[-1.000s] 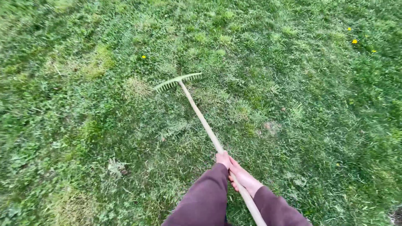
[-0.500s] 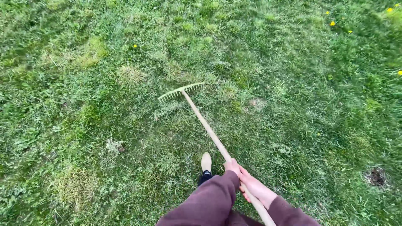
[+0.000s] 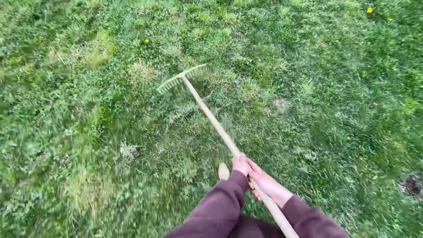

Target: The person rakes dry grass and lawn debris into a pile using a rake held with both hands.

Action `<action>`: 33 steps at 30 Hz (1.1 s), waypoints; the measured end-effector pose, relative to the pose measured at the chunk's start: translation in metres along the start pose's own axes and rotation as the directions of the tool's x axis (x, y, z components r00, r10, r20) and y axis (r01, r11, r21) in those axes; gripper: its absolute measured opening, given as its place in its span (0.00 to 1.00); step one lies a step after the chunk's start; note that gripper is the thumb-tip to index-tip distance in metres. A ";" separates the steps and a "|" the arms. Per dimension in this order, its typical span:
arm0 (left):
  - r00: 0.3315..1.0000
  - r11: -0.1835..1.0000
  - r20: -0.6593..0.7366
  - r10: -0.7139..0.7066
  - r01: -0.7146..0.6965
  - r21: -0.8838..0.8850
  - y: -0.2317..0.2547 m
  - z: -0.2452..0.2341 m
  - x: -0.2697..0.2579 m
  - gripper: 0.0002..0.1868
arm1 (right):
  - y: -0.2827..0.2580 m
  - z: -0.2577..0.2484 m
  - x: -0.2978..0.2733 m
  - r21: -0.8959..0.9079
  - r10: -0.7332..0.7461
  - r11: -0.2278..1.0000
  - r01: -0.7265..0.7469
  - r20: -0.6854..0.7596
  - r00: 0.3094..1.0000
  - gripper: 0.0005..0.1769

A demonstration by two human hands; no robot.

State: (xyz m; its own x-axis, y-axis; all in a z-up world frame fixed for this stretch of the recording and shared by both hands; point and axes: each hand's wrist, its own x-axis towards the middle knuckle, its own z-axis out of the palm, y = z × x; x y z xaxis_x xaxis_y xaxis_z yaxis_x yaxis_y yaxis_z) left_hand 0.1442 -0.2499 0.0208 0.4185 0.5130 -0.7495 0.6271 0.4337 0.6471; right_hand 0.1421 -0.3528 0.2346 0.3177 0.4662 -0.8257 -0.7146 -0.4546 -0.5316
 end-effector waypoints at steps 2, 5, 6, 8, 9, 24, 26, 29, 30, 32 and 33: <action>1.000 1.000 0.011 -0.001 0.000 0.031 0.028 -0.023 0.023 0.30 | -0.028 0.015 0.023 0.003 -0.006 1.000 0.006 0.027 1.000 0.33; 0.998 0.996 -0.034 0.047 -0.044 0.081 0.037 -0.046 0.107 0.31 | -0.065 0.035 0.067 -0.004 -0.007 1.000 0.007 0.061 0.998 0.32; 0.992 0.992 -0.091 0.089 -0.080 0.098 0.037 -0.051 0.144 0.32 | -0.078 0.041 0.084 -0.017 0.006 1.000 -0.005 0.069 0.998 0.32; 0.995 0.996 -0.040 0.091 -0.090 0.027 0.054 -0.073 0.164 0.26 | -0.086 0.052 0.138 0.084 0.000 0.996 -0.010 0.116 0.993 0.31; 0.998 0.997 0.010 0.065 -0.065 -0.048 0.057 -0.083 0.171 0.23 | -0.087 0.056 0.163 0.177 0.017 0.983 -0.047 0.168 0.986 0.30; 0.982 0.995 -0.169 -0.088 0.094 0.033 0.082 -0.087 0.246 0.31 | -0.117 0.066 0.223 0.201 0.064 0.975 -0.097 0.167 0.984 0.32; 0.978 0.988 -0.174 -0.111 0.127 0.085 0.081 -0.082 0.224 0.32 | -0.114 0.061 0.202 0.192 0.073 0.976 -0.105 0.168 0.983 0.31; 0.973 0.987 -0.196 -0.121 0.139 0.082 0.071 -0.067 0.207 0.31 | -0.096 0.047 0.185 0.174 0.076 0.979 -0.105 0.165 0.983 0.30; 0.971 0.992 -0.212 -0.115 0.123 0.029 0.063 -0.060 0.202 0.29 | -0.087 0.041 0.180 0.165 0.077 0.981 -0.103 0.160 0.984 0.30; 0.973 0.990 -0.183 -0.137 0.139 -0.006 0.064 -0.051 0.162 0.29 | -0.071 0.028 0.166 0.165 0.077 0.981 -0.103 0.154 0.985 0.31; 0.976 0.987 -0.148 -0.161 0.158 -0.034 0.065 -0.045 0.141 0.28 | -0.063 0.021 0.158 0.172 0.080 0.979 -0.104 0.143 0.987 0.31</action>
State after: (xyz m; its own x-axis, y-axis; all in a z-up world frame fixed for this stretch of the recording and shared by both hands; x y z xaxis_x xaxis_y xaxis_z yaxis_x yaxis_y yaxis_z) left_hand 0.2144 -0.1162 -0.0368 0.2105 0.5400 -0.8149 0.6624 0.5343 0.5252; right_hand 0.2243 -0.2345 0.1412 0.1674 0.5319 -0.8301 -0.8406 -0.3630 -0.4021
